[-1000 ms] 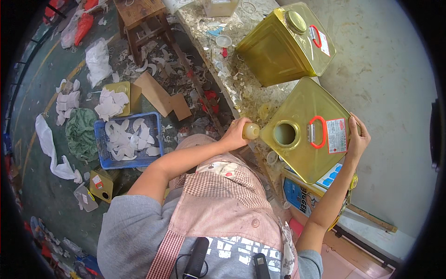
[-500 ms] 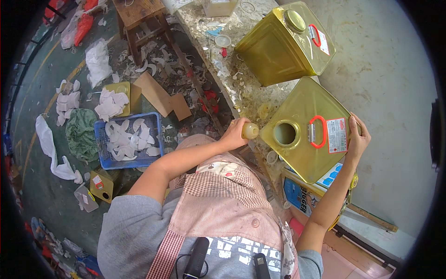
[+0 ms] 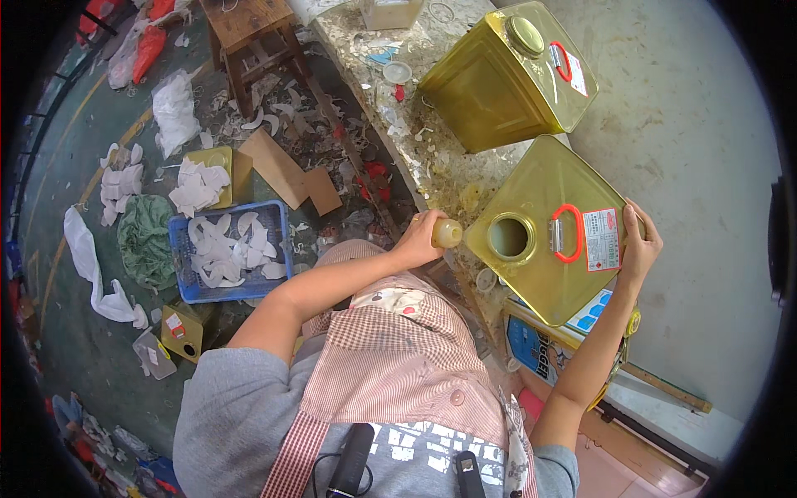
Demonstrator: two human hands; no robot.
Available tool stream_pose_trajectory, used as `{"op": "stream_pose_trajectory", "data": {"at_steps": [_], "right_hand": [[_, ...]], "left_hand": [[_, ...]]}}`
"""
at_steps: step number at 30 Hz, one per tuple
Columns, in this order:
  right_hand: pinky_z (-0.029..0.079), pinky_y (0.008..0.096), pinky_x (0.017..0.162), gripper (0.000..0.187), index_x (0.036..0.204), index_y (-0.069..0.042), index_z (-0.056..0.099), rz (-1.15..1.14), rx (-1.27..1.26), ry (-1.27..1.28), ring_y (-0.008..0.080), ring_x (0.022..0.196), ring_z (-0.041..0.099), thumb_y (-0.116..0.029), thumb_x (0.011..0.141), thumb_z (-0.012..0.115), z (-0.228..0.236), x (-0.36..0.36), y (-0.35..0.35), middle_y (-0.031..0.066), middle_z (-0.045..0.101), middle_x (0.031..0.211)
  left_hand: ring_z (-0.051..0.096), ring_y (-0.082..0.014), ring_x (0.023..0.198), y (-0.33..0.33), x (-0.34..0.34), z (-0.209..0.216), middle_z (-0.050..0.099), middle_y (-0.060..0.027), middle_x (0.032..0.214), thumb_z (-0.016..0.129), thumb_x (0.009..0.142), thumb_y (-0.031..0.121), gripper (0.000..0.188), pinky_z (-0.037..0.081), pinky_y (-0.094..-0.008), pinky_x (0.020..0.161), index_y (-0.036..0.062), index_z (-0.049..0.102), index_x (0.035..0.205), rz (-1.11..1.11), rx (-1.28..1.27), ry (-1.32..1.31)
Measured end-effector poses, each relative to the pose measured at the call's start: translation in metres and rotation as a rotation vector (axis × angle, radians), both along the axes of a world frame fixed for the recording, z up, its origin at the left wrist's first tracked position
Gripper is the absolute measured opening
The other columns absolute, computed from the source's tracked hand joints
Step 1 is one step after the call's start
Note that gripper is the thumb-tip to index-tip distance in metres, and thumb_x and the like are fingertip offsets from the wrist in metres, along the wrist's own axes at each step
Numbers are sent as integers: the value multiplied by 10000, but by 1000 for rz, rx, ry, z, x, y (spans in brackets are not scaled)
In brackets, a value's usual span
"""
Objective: Transferring adhesive from a large metal container into a small squeeze bottle for workshop use.
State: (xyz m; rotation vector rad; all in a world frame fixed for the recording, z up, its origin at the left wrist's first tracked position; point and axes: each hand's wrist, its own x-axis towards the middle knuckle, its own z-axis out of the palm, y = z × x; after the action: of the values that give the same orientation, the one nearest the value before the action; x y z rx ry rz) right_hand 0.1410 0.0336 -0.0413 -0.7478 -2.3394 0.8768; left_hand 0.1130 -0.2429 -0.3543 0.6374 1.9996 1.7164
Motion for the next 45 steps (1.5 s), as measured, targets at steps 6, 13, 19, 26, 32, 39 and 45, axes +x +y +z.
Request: {"op": "stream_pose_trajectory", "data": {"at_steps": [6,13,19,26,32,39,45], "right_hand": [[477,219,742,251,1035,6,736,6,-5,-7,94,808,614,-183,870,733,2,-1,-2,67,707,907],[476,219,754,251,1037,6,735,-20,4,-12,91,818,612,-180,869,733,2,-1,-3,65,707,911],[477,223,764,250,1036,5,736,-7,-6,0,96,825,614,-180,867,737,1,-1,0,65,706,914],[482,232,781,255,1035,2,737,-25,-10,-15,105,842,621,-185,863,742,1,-1,0,71,710,925],[487,244,811,265,1034,-4,740,-26,18,-21,116,867,628,-204,861,744,0,-1,-1,75,717,948],[486,250,831,256,1035,-9,741,-30,11,-29,118,883,629,-198,862,741,0,-1,2,77,718,962],[482,245,817,251,1033,-7,741,-25,30,-29,115,872,625,-191,861,742,2,-3,-5,71,716,949]], "left_hand": [[471,-412,1178,0,-1,4,539,-185,1195,763,652,88,638,385,-472,998,78,439,1200,1,12,-8],[469,-412,1182,1,-1,8,534,-190,1199,759,653,79,641,387,-471,1000,73,437,1207,-3,10,-28],[472,-410,1181,1,-2,11,531,-189,1209,772,668,88,644,392,-469,998,71,438,1218,0,13,1],[472,-405,1181,2,-2,7,531,-186,1214,810,679,137,653,393,-463,997,75,444,1217,15,12,-12],[465,-399,1187,1,-3,6,527,-182,1221,793,677,113,645,382,-460,1009,73,444,1217,-3,7,-15],[467,-402,1191,2,-3,0,532,-186,1212,800,669,118,660,395,-464,1001,76,445,1224,9,6,4],[450,-406,1211,0,-4,3,526,-184,1229,783,661,91,660,381,-467,1017,75,438,1223,-6,3,-25]]}}
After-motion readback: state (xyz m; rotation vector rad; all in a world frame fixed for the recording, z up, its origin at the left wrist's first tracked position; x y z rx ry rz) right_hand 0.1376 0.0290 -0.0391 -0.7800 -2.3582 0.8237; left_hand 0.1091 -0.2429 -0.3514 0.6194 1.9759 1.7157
